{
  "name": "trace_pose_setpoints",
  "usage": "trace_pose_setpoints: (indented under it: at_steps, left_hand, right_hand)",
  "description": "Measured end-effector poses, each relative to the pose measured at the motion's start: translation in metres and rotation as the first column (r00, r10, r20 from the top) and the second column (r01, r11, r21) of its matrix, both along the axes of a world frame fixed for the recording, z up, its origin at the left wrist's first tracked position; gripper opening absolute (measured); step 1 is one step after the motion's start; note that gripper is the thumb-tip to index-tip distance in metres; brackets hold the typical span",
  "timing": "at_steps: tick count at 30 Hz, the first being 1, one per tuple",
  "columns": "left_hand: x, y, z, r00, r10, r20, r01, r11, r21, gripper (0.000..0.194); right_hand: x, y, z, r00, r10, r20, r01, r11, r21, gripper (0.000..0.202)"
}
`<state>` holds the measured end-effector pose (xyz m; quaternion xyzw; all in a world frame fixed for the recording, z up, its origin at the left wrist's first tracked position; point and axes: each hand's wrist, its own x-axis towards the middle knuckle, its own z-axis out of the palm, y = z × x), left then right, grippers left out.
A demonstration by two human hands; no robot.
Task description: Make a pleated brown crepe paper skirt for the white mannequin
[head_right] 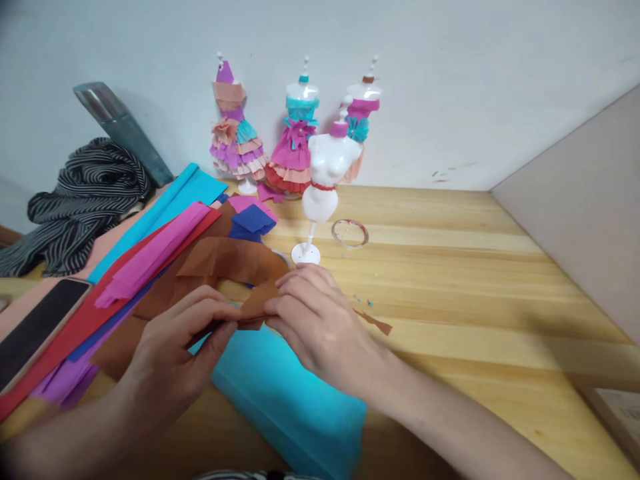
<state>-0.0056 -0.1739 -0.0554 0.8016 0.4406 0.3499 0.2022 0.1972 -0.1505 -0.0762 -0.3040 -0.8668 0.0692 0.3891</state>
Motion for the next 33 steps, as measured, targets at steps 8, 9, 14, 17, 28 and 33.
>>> trace_pose_setpoints:
  at_steps: [8,9,14,17,28,33]
  left_hand:
    - [-0.009,-0.01,-0.003,0.973,0.018,-0.229,0.004,0.995,0.097,0.05]
    - [-0.009,-0.01,-0.002,0.966,0.017,-0.258,0.013,0.994,0.112,0.054]
    - [-0.003,-0.002,-0.005,0.962,-0.009,-0.274,0.056,0.985,0.165,0.031]
    - [0.0,0.002,-0.009,0.97,-0.005,-0.242,0.063,0.971,0.233,0.008]
    - [-0.003,0.002,-0.009,0.943,-0.037,-0.331,0.134,0.953,0.273,0.015]
    - [-0.003,0.005,-0.016,0.951,-0.044,-0.305,0.171,0.898,0.406,0.013]
  right_hand:
    - [0.0,0.001,-0.002,0.998,-0.001,0.067,-0.001,1.0,0.022,0.01]
    - [-0.001,0.0,-0.002,0.997,-0.001,0.074,-0.001,1.0,0.028,0.011]
    - [-0.003,-0.002,-0.001,0.997,0.006,0.074,-0.007,1.0,0.013,0.012]
    - [-0.003,-0.003,-0.001,0.998,0.011,0.069,-0.011,1.0,-0.001,0.013]
    - [-0.005,-0.004,-0.004,0.999,0.04,0.024,-0.038,0.996,-0.078,0.011]
    - [-0.005,-0.005,-0.002,0.999,0.036,0.029,-0.033,0.996,-0.08,0.013]
